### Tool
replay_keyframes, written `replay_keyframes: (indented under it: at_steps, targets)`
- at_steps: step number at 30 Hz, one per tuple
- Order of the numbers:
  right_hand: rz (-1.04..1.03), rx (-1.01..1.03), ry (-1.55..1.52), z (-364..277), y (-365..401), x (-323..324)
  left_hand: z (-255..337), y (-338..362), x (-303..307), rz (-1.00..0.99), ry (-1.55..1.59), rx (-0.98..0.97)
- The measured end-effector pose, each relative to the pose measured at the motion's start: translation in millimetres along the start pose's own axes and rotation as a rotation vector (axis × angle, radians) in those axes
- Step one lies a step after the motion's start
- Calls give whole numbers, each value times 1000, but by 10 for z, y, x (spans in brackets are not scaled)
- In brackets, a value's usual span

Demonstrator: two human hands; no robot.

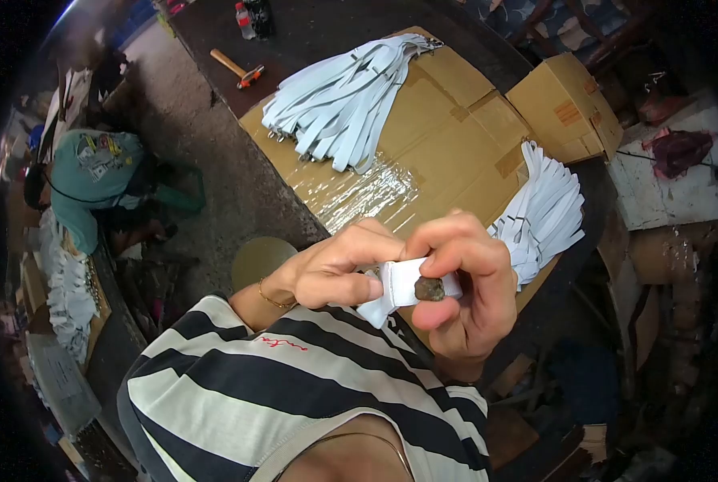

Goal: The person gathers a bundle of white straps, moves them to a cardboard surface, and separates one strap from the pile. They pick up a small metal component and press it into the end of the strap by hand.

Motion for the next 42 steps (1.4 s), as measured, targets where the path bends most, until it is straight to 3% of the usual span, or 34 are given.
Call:
replay_keyframes:
  at_steps: [4,10,16,18,22,25,28,31,37,39,42]
  targets:
    - [-70,5,51,-62,31,-6,-136,62,-48,9,67,73]
    - [-171,14,124,-108,73,-38,-28,9,-83,35,100,-93]
    - [-200,73,193,-144,34,-62,-36,19,-79,-32,-105,63]
    - [-206,100,256,-153,21,-93,-80,48,-51,-8,-226,138]
    - [-187,119,293,-100,17,-134,-67,75,42,109,-309,109]
    - [-176,128,306,-37,13,-117,-135,72,38,14,-370,208]
    - [-155,103,247,38,3,-45,-200,82,39,46,-393,191]
    - [-115,106,183,73,5,48,-165,55,95,208,-311,85]
    - [-55,75,93,137,35,305,-279,-143,-22,26,-166,233]
    - [-120,53,70,168,45,348,-336,-171,-78,-39,-155,259]
    - [-150,8,30,224,68,417,-382,-201,-101,-18,-74,301]
Point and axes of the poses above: each hand's wrist, its own y-axis away from the middle knuckle, its own x-axis out of the back of the hand, z = x × y, the point moved 10 cm from there along -y, towards the middle knuckle, and after that the axes turned 10 degrees about -x, right-handed, at the moved point
